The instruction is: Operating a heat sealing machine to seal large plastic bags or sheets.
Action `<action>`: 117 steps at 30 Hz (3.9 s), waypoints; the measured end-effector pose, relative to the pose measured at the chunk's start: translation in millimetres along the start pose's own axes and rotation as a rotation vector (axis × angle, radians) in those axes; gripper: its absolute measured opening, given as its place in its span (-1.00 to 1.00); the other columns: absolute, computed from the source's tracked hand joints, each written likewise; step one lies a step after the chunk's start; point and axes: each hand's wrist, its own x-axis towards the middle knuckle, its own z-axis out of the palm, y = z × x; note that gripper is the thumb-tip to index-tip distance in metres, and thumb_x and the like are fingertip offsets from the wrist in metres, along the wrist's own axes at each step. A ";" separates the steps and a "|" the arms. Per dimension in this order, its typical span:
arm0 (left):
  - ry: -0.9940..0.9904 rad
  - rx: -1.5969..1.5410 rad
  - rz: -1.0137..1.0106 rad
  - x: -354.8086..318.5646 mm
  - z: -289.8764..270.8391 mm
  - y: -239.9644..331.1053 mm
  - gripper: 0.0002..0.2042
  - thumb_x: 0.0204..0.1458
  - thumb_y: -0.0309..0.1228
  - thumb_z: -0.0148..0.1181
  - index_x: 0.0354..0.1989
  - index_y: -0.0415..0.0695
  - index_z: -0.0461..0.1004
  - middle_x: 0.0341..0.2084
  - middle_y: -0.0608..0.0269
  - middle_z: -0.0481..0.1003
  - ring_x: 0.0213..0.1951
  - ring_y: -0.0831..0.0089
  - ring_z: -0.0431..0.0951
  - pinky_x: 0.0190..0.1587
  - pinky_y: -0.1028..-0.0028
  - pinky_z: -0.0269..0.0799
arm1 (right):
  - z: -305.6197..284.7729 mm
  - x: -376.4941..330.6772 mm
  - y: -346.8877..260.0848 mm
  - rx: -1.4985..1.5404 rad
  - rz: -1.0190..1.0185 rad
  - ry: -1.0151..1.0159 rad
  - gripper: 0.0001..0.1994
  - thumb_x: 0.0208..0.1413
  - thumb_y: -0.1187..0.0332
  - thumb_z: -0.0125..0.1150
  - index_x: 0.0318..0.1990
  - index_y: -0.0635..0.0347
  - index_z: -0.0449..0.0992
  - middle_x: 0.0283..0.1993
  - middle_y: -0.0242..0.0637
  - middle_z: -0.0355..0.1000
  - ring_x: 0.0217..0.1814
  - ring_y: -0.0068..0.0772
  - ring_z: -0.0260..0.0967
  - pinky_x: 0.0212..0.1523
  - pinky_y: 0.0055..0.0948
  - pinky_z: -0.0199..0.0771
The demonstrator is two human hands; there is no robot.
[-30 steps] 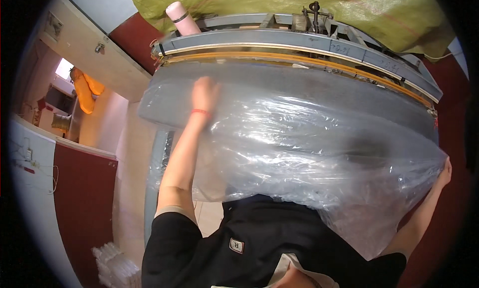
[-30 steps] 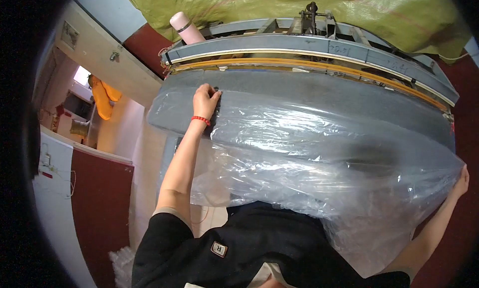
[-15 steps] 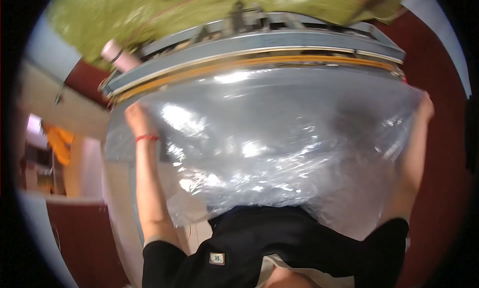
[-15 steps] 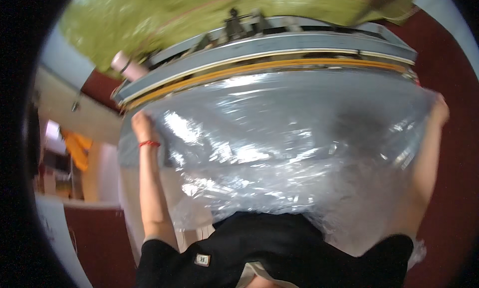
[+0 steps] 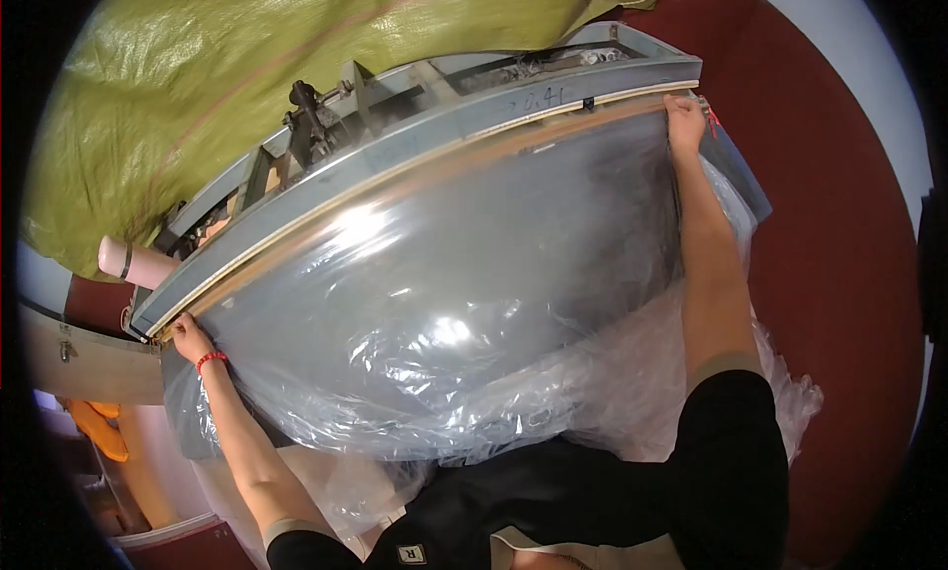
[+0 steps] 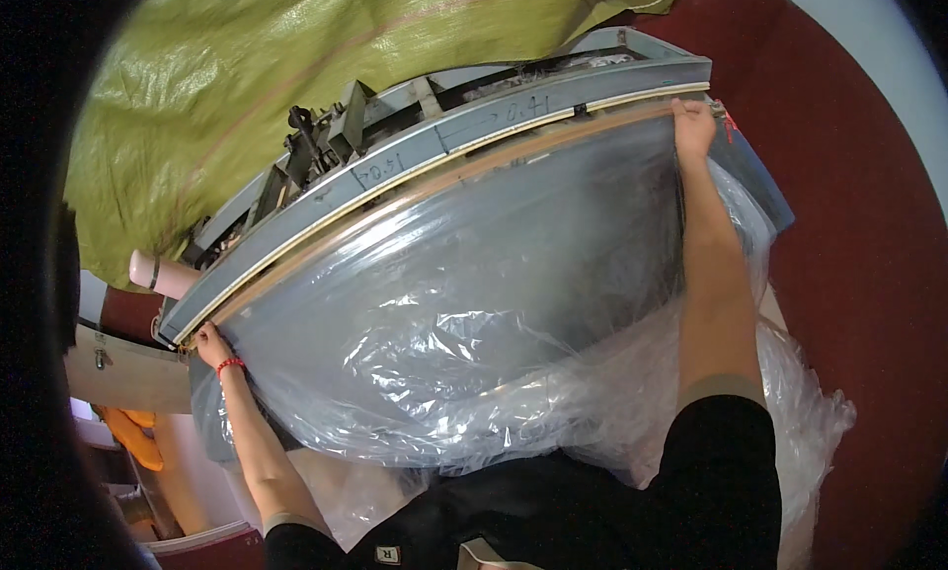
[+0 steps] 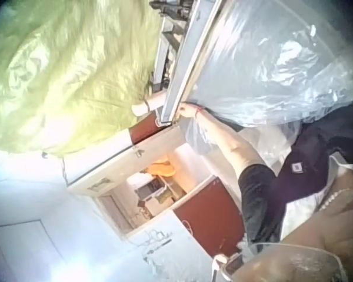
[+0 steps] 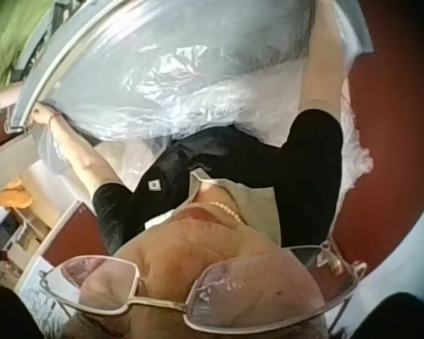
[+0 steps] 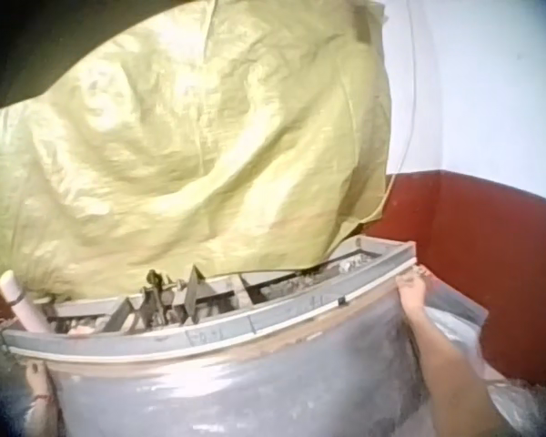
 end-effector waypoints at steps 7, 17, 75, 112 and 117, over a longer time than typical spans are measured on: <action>0.071 -0.156 -0.076 4.0 -11.2 8.6 -0.85 -0.06 -0.44 -0.09 -0.63 -0.17 0.28 -0.70 0.45 0.25 -0.66 0.66 0.15 -0.62 0.62 0.07 | -3.0 11.0 -6.5 0.219 0.096 0.005 -0.84 -0.05 0.36 0.10 -0.43 0.23 0.27 -0.61 -0.38 0.25 -0.67 -0.60 0.17 -0.65 -0.58 0.17; 0.129 0.160 0.030 -12.2 -27.1 33.5 -0.72 -0.02 -0.42 -0.21 -0.40 -0.34 0.44 -0.48 0.07 0.48 -0.45 0.22 0.45 -0.33 0.39 0.35 | -13.9 8.2 -16.5 0.292 0.100 -0.062 -0.83 0.05 0.31 0.00 -0.42 0.23 0.27 -0.61 -0.34 0.24 -0.65 -0.55 0.19 -0.64 -0.56 0.19; -1.261 -0.156 0.495 -212.3 -126.7 255.1 -0.92 -0.07 -0.56 -0.01 -0.41 -0.27 0.40 -0.61 0.25 0.36 -0.54 0.59 0.32 -0.49 0.58 0.24 | 27.2 -374.1 -332.6 1.130 0.274 -1.339 -0.92 0.04 0.47 -0.06 -0.33 0.14 0.37 -0.45 -0.52 0.31 -0.46 -0.73 0.23 -0.54 -0.73 0.19; -0.568 0.977 -0.021 -7.9 -267.3 -56.4 -0.60 -0.07 -0.33 0.04 -0.02 -0.20 0.28 0.03 0.00 0.22 0.10 0.08 0.15 0.10 0.32 0.09 | -161.3 -3.5 58.2 -0.748 -0.057 -0.213 -0.58 0.10 0.04 -0.21 -0.13 0.21 0.35 -0.19 0.02 0.36 -0.14 0.08 0.28 -0.20 -0.19 0.26; -0.751 0.590 0.034 -13.5 -197.4 -34.4 -0.57 -0.03 -0.23 0.00 0.03 -0.12 0.26 0.10 0.10 0.16 0.14 0.20 0.11 0.12 0.37 0.05 | -162.3 -10.2 64.4 -0.947 -0.036 -0.208 -0.58 0.11 0.02 -0.27 -0.10 0.14 0.33 -0.17 0.02 0.35 -0.14 0.10 0.27 -0.21 -0.14 0.27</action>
